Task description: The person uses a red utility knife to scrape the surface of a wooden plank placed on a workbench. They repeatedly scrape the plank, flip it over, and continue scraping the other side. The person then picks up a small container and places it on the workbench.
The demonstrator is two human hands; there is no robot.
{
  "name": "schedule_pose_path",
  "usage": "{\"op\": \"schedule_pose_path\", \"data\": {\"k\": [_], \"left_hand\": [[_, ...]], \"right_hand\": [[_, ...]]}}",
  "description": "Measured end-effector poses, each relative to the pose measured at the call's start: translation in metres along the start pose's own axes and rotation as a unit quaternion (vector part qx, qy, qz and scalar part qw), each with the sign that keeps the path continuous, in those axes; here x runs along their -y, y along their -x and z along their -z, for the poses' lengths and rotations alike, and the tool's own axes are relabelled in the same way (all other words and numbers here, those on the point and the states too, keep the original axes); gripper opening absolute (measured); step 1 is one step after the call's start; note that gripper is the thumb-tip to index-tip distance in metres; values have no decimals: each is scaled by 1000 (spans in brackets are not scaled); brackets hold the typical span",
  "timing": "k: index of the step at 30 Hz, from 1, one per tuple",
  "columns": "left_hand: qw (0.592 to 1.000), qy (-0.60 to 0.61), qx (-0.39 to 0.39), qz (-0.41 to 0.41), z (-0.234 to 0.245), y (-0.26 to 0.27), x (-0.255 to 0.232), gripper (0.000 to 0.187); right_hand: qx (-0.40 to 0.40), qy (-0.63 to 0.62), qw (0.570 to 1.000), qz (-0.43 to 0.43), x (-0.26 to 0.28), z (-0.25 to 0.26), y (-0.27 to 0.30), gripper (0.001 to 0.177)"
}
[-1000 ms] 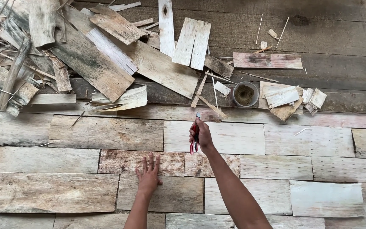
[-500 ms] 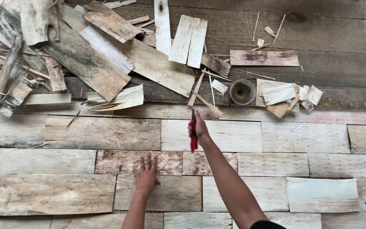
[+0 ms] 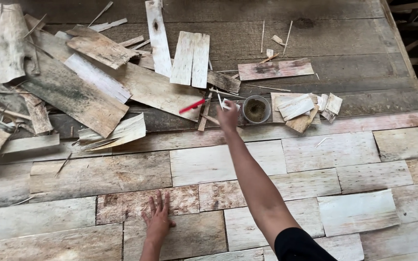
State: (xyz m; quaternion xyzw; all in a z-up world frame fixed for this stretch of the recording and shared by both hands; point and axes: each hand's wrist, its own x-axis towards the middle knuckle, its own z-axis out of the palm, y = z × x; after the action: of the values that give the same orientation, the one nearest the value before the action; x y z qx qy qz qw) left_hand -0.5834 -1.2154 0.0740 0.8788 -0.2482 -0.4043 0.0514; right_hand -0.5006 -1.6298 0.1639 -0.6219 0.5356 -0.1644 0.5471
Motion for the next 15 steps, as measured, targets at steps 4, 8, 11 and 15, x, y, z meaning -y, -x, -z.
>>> {"op": "schedule_pose_path", "data": {"k": [4,8,11,15], "left_hand": [[1000,-2,-3,-4,-1,-4,3,128],[1000,6,4,10,4,-1,-5,130],[999,-36,2,16,2,-2,-4,126],[998,-26,-45,18,1,-2,-6,124]], "right_hand": [[-319,26,947,-7,-22,74,-19,51],[-284,-43,946,-151,-63,120,-53,59],[-48,-69,981,-175,-98,134,-59,27],[-88,-128,985,-69,-186,122,-107,27]]}}
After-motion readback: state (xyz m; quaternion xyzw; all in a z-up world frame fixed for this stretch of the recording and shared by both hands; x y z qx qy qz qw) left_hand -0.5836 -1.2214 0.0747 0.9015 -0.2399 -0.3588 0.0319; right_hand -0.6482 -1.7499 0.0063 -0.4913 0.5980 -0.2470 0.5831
